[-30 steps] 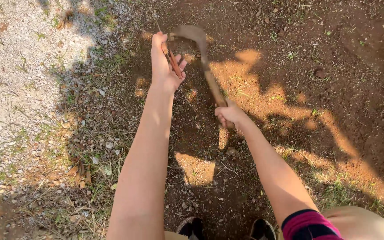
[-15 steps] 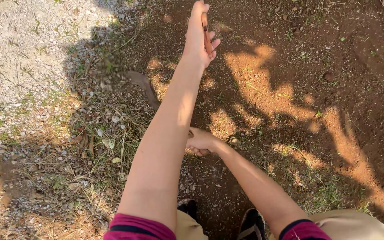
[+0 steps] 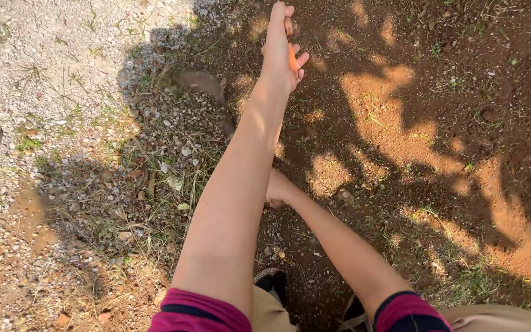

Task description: Clearing weeds and grass from a patch of dirt using a hand scythe and pruning shears.

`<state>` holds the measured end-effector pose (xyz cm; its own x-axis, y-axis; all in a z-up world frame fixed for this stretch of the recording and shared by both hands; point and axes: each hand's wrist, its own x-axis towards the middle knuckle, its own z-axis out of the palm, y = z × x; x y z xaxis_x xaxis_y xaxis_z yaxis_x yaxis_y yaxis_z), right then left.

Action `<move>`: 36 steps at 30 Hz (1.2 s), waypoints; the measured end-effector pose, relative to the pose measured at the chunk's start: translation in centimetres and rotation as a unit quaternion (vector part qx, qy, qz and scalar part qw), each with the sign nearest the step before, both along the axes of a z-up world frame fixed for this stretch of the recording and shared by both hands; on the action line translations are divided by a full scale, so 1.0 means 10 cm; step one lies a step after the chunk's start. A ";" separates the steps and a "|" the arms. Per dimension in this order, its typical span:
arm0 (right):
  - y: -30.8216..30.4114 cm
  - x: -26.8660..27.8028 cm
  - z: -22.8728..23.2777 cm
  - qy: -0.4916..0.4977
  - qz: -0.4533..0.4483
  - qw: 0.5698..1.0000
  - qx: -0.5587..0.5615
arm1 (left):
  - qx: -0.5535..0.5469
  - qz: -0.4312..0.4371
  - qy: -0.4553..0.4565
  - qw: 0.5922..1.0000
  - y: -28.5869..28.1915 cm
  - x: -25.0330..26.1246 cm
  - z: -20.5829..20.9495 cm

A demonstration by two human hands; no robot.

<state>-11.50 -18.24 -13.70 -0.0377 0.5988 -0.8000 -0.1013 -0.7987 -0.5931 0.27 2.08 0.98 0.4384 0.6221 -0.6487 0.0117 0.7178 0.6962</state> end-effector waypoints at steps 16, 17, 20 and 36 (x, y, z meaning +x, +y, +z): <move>-1.13 -0.76 0.56 -0.170 0.145 0.953 0.204 | -0.015 -0.104 -0.135 0.985 -0.62 0.84 -0.18; -1.15 -0.74 0.54 -0.168 0.134 0.943 0.254 | -0.033 -0.106 -0.124 0.986 -0.70 0.92 -0.14; -1.05 -0.39 0.79 -0.204 0.144 0.953 0.171 | -0.067 -0.110 -0.104 0.986 -0.95 1.08 -0.07; -0.90 1.69 1.17 -0.079 -0.027 0.988 -0.131 | 0.038 -0.120 -0.064 0.990 -1.50 0.98 0.47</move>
